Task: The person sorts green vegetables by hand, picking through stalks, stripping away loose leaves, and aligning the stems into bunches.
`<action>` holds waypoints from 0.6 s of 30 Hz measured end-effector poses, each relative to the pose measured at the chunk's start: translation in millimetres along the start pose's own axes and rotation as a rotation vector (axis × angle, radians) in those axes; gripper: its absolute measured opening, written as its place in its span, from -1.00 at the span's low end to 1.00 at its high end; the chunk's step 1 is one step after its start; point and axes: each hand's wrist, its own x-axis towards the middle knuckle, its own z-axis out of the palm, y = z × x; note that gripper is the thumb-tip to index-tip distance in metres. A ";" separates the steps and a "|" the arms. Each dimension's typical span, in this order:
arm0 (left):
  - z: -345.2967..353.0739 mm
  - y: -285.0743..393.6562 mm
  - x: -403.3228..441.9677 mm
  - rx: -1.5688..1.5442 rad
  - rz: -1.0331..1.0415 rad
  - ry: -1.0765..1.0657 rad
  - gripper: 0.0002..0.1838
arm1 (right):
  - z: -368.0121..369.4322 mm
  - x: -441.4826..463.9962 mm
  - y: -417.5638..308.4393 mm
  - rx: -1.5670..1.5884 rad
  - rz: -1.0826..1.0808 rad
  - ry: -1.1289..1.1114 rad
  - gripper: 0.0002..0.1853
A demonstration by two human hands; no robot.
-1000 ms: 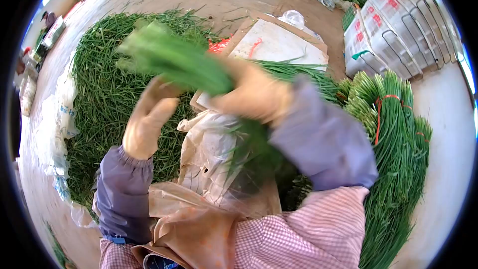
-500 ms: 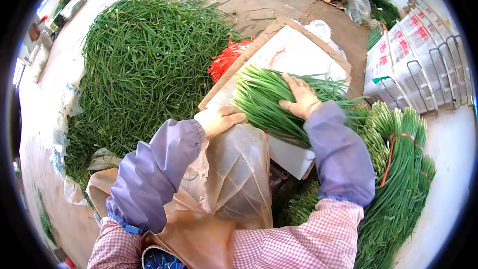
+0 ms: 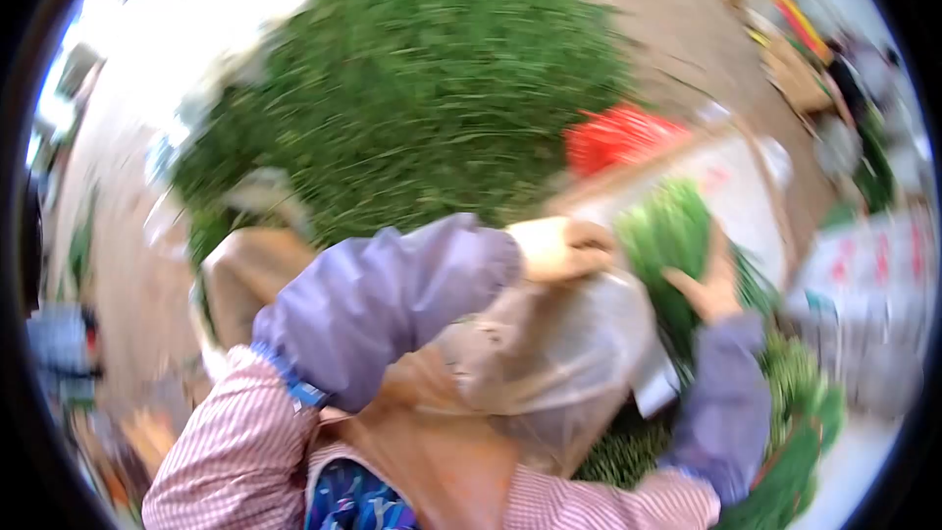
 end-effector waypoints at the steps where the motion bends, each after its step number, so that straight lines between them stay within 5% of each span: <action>1: -14.4 0.7 -21.8 -0.029 -0.016 0.049 -0.61 | -6.7 3.3 9.8 -0.037 0.004 -0.060 0.15; 3: -51.6 -1.9 -77.8 0.082 -0.090 0.098 -0.58 | -26.5 12.9 -2.3 -0.174 0.058 -0.091 0.11; 6: -141.9 -9.1 -175.8 0.165 -0.234 -0.016 -0.56 | -23.8 37.8 -100.0 -0.113 -0.196 0.120 -0.10; 8: -202.4 -19.2 -251.7 0.250 -0.374 0.152 -0.59 | -2.4 65.1 -162.9 0.026 -0.317 0.051 -0.23; 10: -243.5 -25.0 -330.7 0.301 -0.615 0.458 -0.64 | 35.8 81.3 -245.9 0.322 -0.268 -0.376 -0.35; 14: -248.6 -126.5 -488.4 -0.048 -0.627 1.019 -0.68 | 174.9 111.5 -382.3 0.345 -0.422 -0.796 -0.50; 18: -171.5 -225.8 -561.1 -0.054 -0.942 1.142 -0.68 | 344.4 78.0 -491.9 0.543 -0.655 -1.124 -0.66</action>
